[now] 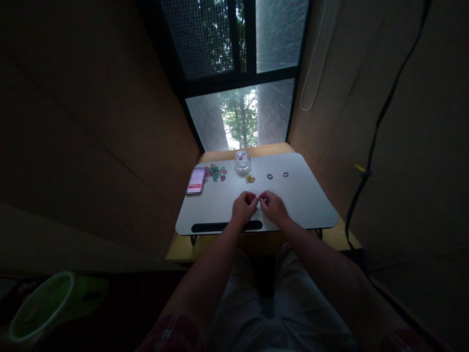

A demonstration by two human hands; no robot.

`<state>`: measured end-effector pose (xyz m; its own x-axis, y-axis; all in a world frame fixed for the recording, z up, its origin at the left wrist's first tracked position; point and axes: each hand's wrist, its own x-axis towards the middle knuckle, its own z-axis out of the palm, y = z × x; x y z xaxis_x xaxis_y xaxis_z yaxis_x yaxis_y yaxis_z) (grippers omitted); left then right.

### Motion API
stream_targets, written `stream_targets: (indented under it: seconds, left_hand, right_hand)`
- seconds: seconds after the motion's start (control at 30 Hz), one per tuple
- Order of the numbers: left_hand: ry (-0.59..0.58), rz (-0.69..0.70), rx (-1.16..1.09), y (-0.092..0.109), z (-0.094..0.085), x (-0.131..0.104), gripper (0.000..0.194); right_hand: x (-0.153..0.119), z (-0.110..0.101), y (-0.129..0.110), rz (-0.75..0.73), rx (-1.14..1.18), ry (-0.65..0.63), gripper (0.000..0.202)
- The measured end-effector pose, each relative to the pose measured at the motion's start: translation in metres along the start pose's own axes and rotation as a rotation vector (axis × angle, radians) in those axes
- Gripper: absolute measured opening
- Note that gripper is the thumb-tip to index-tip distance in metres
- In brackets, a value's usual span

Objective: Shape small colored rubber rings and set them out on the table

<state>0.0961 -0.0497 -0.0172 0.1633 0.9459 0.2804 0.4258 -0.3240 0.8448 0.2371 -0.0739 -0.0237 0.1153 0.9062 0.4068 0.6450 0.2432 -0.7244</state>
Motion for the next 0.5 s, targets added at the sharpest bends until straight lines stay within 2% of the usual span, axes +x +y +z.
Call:
stream_targets:
  seconds: [0.27, 0.5]
  left_hand:
    - [-0.054, 0.016, 0.030, 0.0040, -0.0012, -0.0018, 0.018]
    - [-0.033, 0.023, 0.054, 0.0040, -0.0013, -0.0016, 0.017]
  right_hand:
    - [0.0003, -0.0003, 0.0002, 0.002, 0.027, 0.010, 0.011]
    - [0.0002, -0.0020, -0.0026, 0.022, 0.033, -0.004, 0.011]
